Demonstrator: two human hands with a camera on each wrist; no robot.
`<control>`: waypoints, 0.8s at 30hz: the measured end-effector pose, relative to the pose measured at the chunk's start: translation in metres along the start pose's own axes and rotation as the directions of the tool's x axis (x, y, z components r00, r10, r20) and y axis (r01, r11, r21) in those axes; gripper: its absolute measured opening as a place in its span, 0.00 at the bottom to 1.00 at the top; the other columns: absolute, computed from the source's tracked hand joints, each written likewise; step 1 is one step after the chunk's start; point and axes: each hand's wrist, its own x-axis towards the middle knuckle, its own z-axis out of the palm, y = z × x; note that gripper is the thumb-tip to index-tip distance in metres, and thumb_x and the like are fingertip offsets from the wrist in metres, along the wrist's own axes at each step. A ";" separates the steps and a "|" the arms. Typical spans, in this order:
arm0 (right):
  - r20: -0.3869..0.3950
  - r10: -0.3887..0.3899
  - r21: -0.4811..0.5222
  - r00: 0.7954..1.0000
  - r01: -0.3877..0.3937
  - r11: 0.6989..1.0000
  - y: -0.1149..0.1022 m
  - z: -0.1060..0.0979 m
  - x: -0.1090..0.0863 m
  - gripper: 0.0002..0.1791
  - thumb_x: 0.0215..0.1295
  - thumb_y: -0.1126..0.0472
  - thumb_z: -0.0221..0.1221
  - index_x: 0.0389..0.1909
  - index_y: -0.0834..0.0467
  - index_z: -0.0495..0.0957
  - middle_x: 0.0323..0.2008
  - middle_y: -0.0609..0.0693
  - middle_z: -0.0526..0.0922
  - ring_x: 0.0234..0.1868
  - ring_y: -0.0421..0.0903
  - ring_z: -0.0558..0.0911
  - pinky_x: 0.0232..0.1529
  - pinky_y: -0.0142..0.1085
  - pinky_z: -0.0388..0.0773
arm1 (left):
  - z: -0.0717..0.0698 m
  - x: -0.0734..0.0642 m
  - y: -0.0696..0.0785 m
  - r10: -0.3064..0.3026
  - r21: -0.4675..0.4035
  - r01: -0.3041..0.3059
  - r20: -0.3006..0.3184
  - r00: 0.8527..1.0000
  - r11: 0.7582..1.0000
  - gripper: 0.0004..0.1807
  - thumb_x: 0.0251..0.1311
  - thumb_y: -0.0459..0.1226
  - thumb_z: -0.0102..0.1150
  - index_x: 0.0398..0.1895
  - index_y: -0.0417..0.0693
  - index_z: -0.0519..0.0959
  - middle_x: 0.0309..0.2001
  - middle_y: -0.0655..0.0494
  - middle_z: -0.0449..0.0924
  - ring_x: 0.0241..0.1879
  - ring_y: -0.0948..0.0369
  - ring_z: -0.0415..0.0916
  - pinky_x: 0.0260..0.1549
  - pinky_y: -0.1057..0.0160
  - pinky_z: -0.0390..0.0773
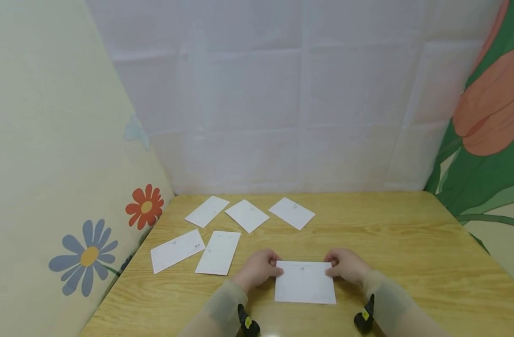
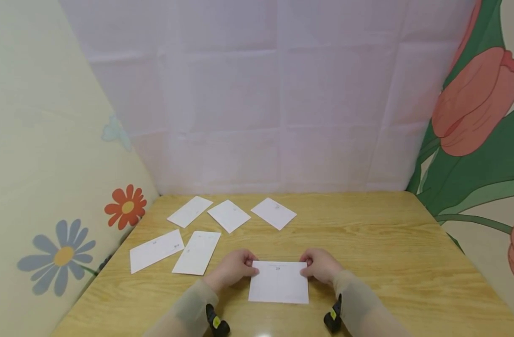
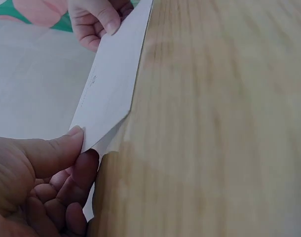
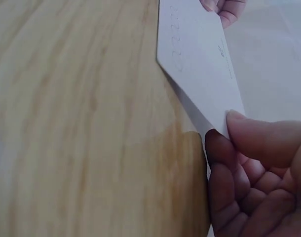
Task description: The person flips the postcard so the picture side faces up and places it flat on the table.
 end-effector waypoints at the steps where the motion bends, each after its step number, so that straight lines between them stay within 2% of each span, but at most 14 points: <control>1: 0.001 0.005 0.016 1.000 -0.005 1.000 0.000 0.000 0.000 0.10 0.53 0.70 0.66 0.36 0.61 0.78 0.28 0.51 0.70 0.31 0.47 0.70 0.32 0.37 0.67 | 0.000 0.000 0.000 -0.005 -0.013 0.005 0.001 1.000 1.000 0.11 0.53 0.34 0.70 0.36 0.44 0.78 0.28 0.55 0.71 0.23 0.59 0.66 0.20 0.63 0.67; 12: 0.003 0.028 0.073 1.000 -0.028 0.997 0.000 0.000 -0.002 0.11 0.54 0.71 0.66 0.37 0.61 0.77 0.29 0.51 0.68 0.32 0.47 0.70 0.32 0.37 0.68 | -0.001 -0.002 0.001 -0.006 -0.069 0.007 0.005 1.000 0.998 0.10 0.53 0.33 0.69 0.36 0.43 0.78 0.27 0.56 0.69 0.23 0.61 0.66 0.21 0.65 0.66; 18: -0.002 0.007 0.122 1.000 -0.007 0.993 0.001 -0.001 -0.001 0.11 0.54 0.71 0.66 0.38 0.62 0.76 0.29 0.52 0.68 0.33 0.48 0.69 0.32 0.37 0.66 | -0.002 -0.002 0.000 -0.014 -0.128 0.015 0.013 1.000 0.992 0.10 0.55 0.33 0.67 0.39 0.43 0.79 0.28 0.55 0.70 0.22 0.60 0.65 0.19 0.64 0.66; 24: -0.011 -0.001 0.137 1.000 0.002 0.991 -0.003 -0.004 -0.004 0.11 0.55 0.71 0.65 0.38 0.61 0.77 0.30 0.52 0.69 0.33 0.48 0.70 0.32 0.38 0.69 | -0.005 -0.002 0.002 0.012 -0.113 -0.013 -0.004 1.000 0.994 0.10 0.56 0.34 0.67 0.40 0.44 0.78 0.29 0.55 0.70 0.26 0.60 0.66 0.23 0.64 0.67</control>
